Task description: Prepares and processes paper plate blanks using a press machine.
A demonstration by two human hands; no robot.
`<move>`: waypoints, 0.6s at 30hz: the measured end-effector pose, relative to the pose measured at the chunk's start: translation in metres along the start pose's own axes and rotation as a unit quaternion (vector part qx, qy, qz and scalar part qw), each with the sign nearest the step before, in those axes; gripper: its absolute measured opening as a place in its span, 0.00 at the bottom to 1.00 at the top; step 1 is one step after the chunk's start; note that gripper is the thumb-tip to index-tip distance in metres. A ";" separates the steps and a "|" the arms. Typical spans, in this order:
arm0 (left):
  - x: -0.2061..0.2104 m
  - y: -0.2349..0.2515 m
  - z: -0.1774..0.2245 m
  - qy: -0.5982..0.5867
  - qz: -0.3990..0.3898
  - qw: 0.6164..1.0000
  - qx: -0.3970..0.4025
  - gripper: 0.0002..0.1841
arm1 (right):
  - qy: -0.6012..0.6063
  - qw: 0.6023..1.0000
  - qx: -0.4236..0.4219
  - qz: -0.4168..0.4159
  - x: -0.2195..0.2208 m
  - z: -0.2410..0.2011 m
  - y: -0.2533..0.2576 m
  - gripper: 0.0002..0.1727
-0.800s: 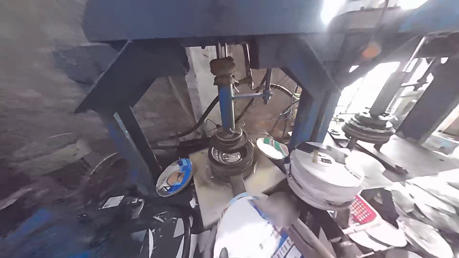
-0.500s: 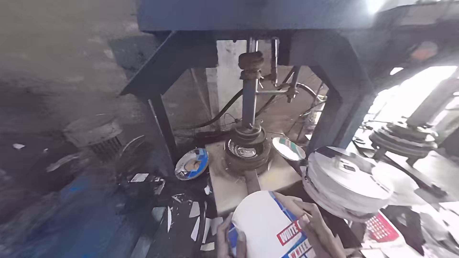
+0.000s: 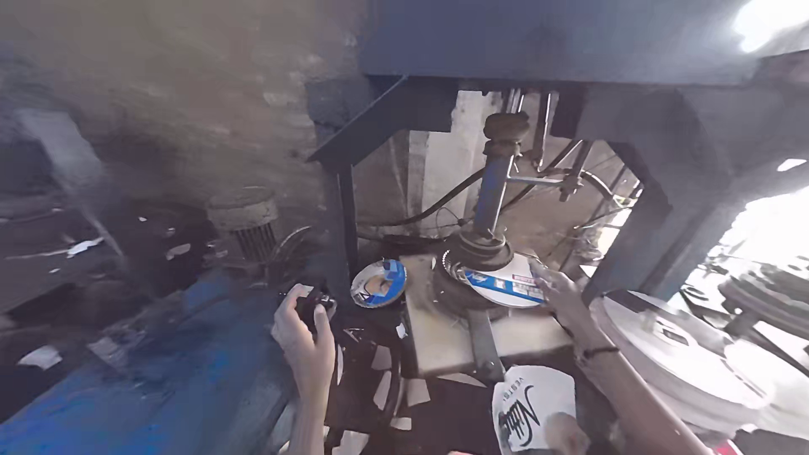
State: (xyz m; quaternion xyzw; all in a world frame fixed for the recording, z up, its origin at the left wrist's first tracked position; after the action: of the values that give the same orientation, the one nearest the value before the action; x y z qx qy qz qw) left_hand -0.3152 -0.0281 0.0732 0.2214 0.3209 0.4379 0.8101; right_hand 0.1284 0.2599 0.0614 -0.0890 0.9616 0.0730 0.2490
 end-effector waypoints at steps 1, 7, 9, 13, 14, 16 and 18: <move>-0.001 0.011 -0.010 0.040 0.001 0.999 -0.008 0.30 | 0.020 1.000 0.016 -0.016 0.010 0.000 0.012 0.26; 0.003 0.057 -0.073 0.112 -0.043 0.987 -0.104 0.17 | -0.174 0.981 0.055 -0.067 0.036 -0.031 0.052 0.16; 0.008 0.064 -0.085 0.125 -0.071 0.982 -0.124 0.16 | -0.202 0.976 0.024 -0.073 0.039 -0.036 0.052 0.15; 0.014 0.086 -0.093 0.160 -0.099 0.967 -0.174 0.16 | -0.235 0.969 -0.009 -0.073 0.043 -0.045 0.043 0.15; 0.017 0.092 -0.099 0.172 -0.108 0.961 -0.189 0.17 | -0.240 0.968 -0.009 -0.071 0.041 -0.045 0.042 0.16; 0.018 0.098 -0.120 0.201 -0.141 0.944 -0.218 0.17 | -0.247 0.966 0.013 -0.069 0.034 -0.044 0.036 0.17; 0.008 0.088 -0.122 0.239 -0.199 0.918 -0.244 0.17 | -0.241 0.969 0.006 -0.044 0.023 -0.047 0.011 0.20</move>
State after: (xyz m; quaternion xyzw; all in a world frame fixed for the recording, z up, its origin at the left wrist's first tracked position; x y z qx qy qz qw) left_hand -0.4495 0.0335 0.0420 -0.1629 0.4258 0.3721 0.8085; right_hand 0.0844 0.2588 0.0919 -0.1095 0.8688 0.0753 0.4770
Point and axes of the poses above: each hand's wrist, its own y-axis towards the middle knuckle, its own x-axis out of the palm, z = x × y, the point moved 7 cm from there along y, towards the middle knuckle, and after that the axes turned 15 degrees about -z, right-handed, at the moved point
